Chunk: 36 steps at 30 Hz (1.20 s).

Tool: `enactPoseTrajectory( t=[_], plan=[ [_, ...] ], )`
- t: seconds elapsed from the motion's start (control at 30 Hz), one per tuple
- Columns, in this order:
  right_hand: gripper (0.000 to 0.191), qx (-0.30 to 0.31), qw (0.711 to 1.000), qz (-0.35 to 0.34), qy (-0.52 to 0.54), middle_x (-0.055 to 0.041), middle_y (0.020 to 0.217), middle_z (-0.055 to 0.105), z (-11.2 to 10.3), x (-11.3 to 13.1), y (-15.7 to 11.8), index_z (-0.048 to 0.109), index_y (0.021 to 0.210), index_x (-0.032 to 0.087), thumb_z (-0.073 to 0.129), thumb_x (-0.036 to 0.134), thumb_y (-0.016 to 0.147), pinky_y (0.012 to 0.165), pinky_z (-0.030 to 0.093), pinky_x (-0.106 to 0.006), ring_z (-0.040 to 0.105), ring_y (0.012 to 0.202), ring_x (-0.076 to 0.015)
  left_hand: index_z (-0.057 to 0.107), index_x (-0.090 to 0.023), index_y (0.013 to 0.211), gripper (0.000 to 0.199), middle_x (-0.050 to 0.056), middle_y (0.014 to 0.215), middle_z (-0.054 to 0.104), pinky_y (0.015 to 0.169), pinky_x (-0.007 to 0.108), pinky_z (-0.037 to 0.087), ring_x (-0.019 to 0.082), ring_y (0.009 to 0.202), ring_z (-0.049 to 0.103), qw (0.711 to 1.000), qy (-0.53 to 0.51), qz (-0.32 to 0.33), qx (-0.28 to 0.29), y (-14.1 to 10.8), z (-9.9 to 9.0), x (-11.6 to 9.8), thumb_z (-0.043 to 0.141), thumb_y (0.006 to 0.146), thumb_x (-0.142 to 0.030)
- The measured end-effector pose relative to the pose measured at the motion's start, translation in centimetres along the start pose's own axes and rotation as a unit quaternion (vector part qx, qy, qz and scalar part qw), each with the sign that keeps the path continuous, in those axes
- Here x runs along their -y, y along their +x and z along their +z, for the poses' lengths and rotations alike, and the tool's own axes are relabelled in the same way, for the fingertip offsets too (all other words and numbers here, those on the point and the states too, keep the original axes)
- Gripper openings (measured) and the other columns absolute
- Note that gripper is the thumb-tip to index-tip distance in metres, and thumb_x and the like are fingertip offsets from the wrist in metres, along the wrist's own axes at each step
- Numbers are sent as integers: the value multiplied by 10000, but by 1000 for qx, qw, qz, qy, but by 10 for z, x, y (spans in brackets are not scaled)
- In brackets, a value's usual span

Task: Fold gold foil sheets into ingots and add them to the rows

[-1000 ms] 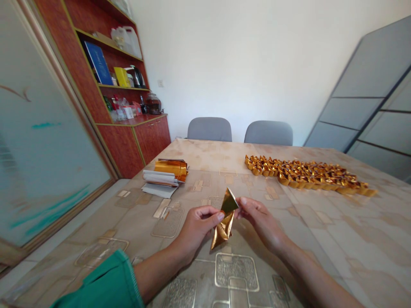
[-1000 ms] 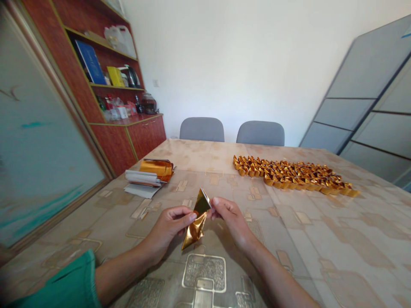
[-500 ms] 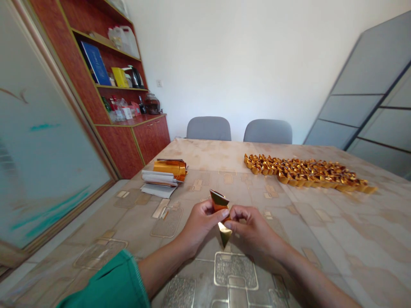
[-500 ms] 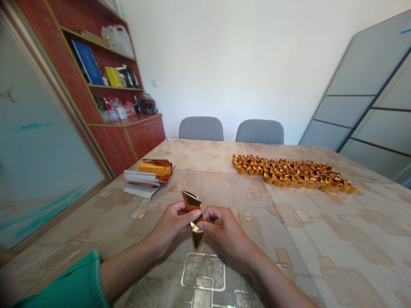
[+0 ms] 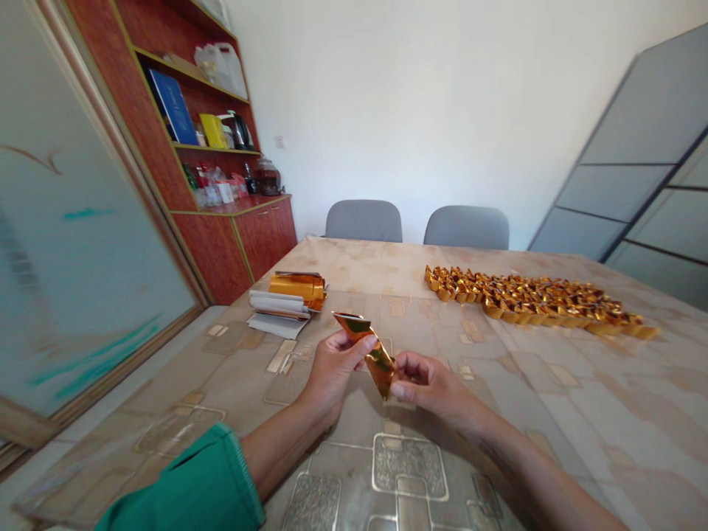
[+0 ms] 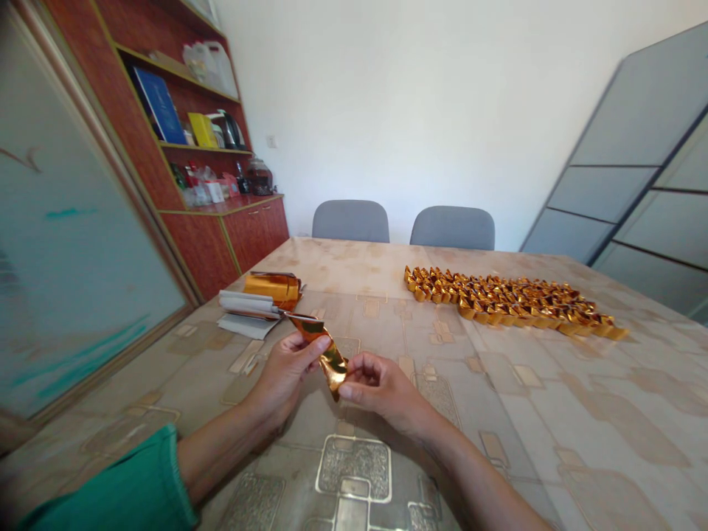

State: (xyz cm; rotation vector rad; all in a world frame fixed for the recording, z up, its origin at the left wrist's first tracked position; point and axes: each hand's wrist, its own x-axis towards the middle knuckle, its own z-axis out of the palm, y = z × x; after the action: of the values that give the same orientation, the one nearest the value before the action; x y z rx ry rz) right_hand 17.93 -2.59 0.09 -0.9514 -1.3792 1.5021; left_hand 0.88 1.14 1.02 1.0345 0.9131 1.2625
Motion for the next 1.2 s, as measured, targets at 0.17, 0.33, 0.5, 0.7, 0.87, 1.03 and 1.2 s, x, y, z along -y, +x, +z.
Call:
enactPoseTrajectory(
  t=[0.17, 0.33, 0.5, 0.7, 0.87, 1.03, 1.2],
  plan=[
    [406, -51, 998, -7, 29, 41, 615, 518, 11, -7, 1, 570, 711, 201, 759, 558, 746, 529, 342, -252, 425, 550, -110, 724, -122, 768, 372, 8, 679, 655, 546, 222, 339, 95, 569, 469, 999, -7, -35, 23, -7, 3, 5, 870, 590, -415],
    [430, -100, 995, -15, 20, 59, 558, 487, 11, -9, 4, 513, 635, 206, 779, 533, 720, 495, 292, -240, 365, 500, -90, 732, -132, 849, 382, 17, 759, 663, 597, 222, 398, 96, 625, 522, 989, -72, -85, 93, -7, 1, 6, 850, 653, -439],
    [405, -110, 988, -49, -93, 32, 577, 509, 5, 4, 0, 566, 646, 216, 699, 568, 796, 519, 351, -263, 428, 537, -125, 739, -138, 803, 278, 20, 771, 696, 639, 218, 432, 97, 654, 569, 990, -73, -97, 74, -3, -4, 5, 876, 631, -309],
    [339, -95, 958, -134, -236, -33, 865, 691, -10, 12, -8, 590, 1270, 265, 573, 361, 945, 748, 493, -337, 622, 791, -200, 744, -146, 794, 237, 36, 768, 726, 650, 225, 483, 107, 642, 629, 967, -123, -210, 80, 3, -14, -3, 883, 613, -210],
    [402, 27, 900, -223, -373, -42, 1018, 688, -15, 7, -9, 599, 1314, 357, 610, 225, 934, 804, 501, -363, 625, 912, -214, 738, -132, 809, 172, 20, 727, 721, 634, 219, 456, 97, 614, 614, 964, -106, -227, 91, -1, -14, -7, 823, 660, -141],
    [217, 29, 879, -281, -384, -44, 864, 673, -15, 10, -6, 734, 1116, 340, 636, 270, 936, 685, 491, -344, 613, 801, -213, 680, -149, 709, 196, -13, 656, 681, 604, 219, 443, 101, 593, 597, 969, -86, -214, 88, -4, -10, -5, 847, 608, -156],
    [236, 27, 853, -318, -413, -40, 813, 667, -20, 15, -5, 736, 1140, 367, 636, 293, 939, 674, 462, -363, 586, 774, -220, 659, -141, 736, 257, 2, 700, 681, 635, 234, 466, 98, 615, 613, 970, -75, -217, 79, -3, -11, -4, 873, 599, -185]
  ],
)
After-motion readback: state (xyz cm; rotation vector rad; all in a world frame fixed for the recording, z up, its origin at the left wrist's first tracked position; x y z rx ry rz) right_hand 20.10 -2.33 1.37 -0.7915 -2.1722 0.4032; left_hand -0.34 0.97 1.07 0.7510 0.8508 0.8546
